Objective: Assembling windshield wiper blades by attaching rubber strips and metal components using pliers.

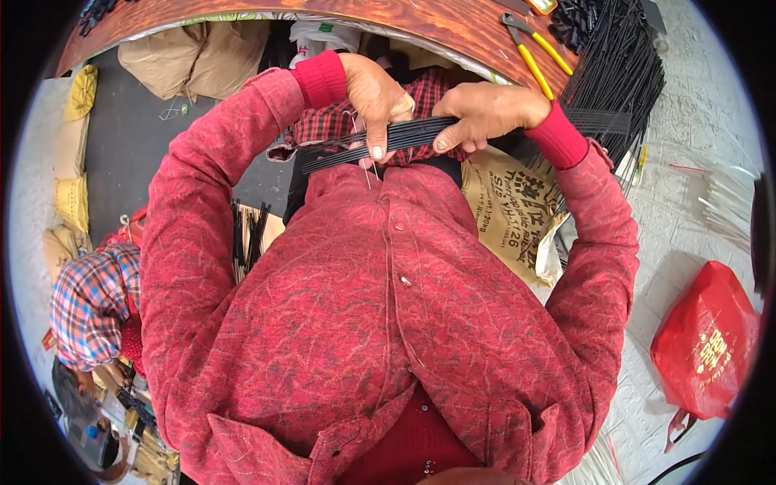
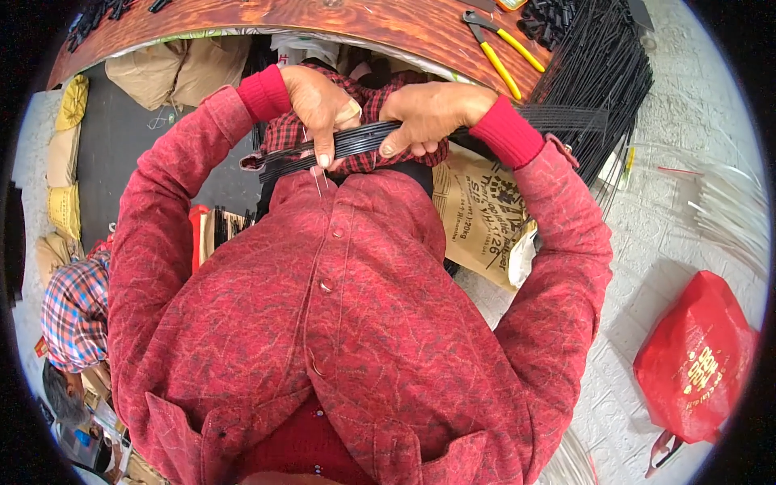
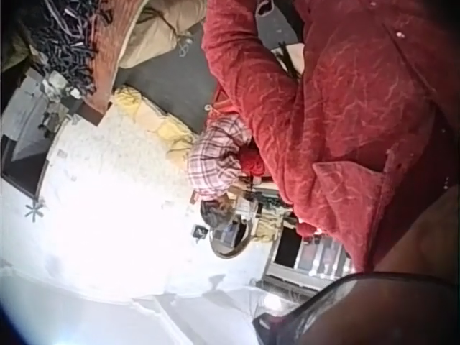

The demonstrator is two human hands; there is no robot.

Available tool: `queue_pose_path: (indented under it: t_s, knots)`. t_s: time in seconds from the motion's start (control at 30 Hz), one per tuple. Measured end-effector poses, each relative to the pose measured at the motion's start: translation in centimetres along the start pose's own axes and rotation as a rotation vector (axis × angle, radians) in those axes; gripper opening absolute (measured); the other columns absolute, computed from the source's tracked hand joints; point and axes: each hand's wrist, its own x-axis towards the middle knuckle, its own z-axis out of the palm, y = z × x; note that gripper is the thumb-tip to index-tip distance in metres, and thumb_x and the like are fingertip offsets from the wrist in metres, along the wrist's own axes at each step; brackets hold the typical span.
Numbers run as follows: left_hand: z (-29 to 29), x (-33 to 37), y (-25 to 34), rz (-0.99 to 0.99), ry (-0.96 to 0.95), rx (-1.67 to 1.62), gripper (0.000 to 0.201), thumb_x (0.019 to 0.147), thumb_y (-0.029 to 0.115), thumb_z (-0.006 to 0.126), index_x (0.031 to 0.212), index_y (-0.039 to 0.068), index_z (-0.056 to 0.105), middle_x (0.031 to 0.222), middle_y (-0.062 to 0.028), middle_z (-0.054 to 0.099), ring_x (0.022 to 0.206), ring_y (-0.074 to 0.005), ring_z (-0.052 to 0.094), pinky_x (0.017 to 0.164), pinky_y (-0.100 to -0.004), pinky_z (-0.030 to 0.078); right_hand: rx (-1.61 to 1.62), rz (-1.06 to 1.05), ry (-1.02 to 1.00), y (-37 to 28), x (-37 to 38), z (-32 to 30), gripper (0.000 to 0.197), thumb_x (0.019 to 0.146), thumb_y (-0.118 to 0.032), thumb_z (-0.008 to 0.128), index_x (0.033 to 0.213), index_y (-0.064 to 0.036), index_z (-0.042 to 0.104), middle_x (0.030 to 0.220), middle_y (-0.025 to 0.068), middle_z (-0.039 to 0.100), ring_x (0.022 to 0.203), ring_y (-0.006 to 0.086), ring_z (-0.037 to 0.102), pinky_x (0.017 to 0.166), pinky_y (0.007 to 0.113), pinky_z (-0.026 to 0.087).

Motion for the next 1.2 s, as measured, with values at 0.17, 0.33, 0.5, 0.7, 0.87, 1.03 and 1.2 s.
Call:
queue_pose_path:
  t_s: [0.17, 0.33, 0.5, 0.7, 0.87, 1.03, 1.2]
  knots:
    - [0.0, 0.6, -0.9, -0.035, -0.036, -0.016, 0.036, 0.082, 0.023, 0.082, 0.103, -0.003, 0.070, 0.092, -0.0103, 0.075, 0.081, -0.0158, 0.072, 0.068, -0.0275, 0.056, 0.177, -0.056, -0.126, 1.7, 1.4, 0.5, 0.041, 0.097, -0.042, 0.060, 0.090, -0.0028, 0.065, 0.065, -0.0010, 0.057, 0.055, 0.0091, 0.054, 0.052, 0.026, 0.046]
    - [-0.1, 0.2, -1.2, -0.025, -0.007, 0.034, 0.041, 0.082, 0.028, 0.082, 0.107, -0.002, 0.069, 0.094, -0.0105, 0.075, 0.083, -0.0164, 0.072, 0.069, -0.0289, 0.057, 0.232, -0.104, -0.145, 2.4, 2.1, 0.5, 0.046, 0.100, -0.048, 0.054, 0.085, -0.0055, 0.063, 0.064, -0.0029, 0.054, 0.054, 0.0077, 0.051, 0.050, 0.025, 0.043]
    - [0.4, -1.0, -2.0, -0.029, 0.137, -0.018, 0.041, 0.083, 0.025, 0.081, 0.109, -0.004, 0.069, 0.094, -0.0091, 0.075, 0.086, -0.0150, 0.071, 0.073, -0.0276, 0.054, 0.243, -0.100, -0.110, 2.1, 2.7, 0.5, 0.045, 0.102, -0.045, 0.052, 0.082, -0.0045, 0.059, 0.061, -0.0046, 0.050, 0.054, 0.0048, 0.046, 0.050, 0.022, 0.041]
    - [2.2, -4.3, -2.4, 0.356, 0.907, 0.310, 0.042, 0.088, 0.028, 0.074, 0.111, -0.007, 0.067, 0.097, -0.0103, 0.074, 0.090, -0.0154, 0.070, 0.077, -0.0282, 0.056, 0.233, -0.046, -0.013, 1.7, 2.0, 0.5, 0.043, 0.102, -0.042, 0.052, 0.083, -0.0045, 0.060, 0.062, -0.0044, 0.050, 0.055, 0.0056, 0.047, 0.052, 0.023, 0.043]
    - [10.6, -5.6, 3.1, 0.602, 0.855, -0.086, 0.024, 0.094, 0.015, 0.066, 0.112, -0.001, 0.068, 0.100, -0.0079, 0.073, 0.094, -0.0135, 0.069, 0.084, -0.0288, 0.055, 0.264, -0.097, 0.177, 2.7, 1.4, -0.3, 0.040, 0.104, -0.039, 0.050, 0.083, -0.0057, 0.059, 0.064, -0.0038, 0.050, 0.056, 0.0055, 0.048, 0.051, 0.023, 0.043]
    - [14.1, -1.3, 1.4, 0.501, 0.618, -0.198, 0.037, 0.097, 0.018, 0.064, 0.130, 0.000, 0.059, 0.104, -0.0104, 0.072, 0.095, -0.0117, 0.066, 0.085, -0.0283, 0.053, 0.301, -0.245, 0.339, 0.6, 0.4, -3.4, 0.039, 0.104, -0.040, 0.051, 0.086, -0.0066, 0.060, 0.067, -0.0053, 0.050, 0.058, 0.0036, 0.046, 0.050, 0.020, 0.039]
    - [12.8, -2.0, 1.4, 0.748, 1.476, -0.480, 0.062, 0.101, 0.024, 0.060, 0.149, -0.002, 0.031, 0.127, -0.0159, 0.062, 0.105, -0.0176, 0.062, 0.091, -0.0309, 0.051, 0.345, -0.386, 0.483, -4.6, -0.8, -6.1, 0.039, 0.102, -0.040, 0.052, 0.089, -0.0045, 0.063, 0.067, -0.0050, 0.052, 0.058, 0.0045, 0.047, 0.052, 0.021, 0.041]
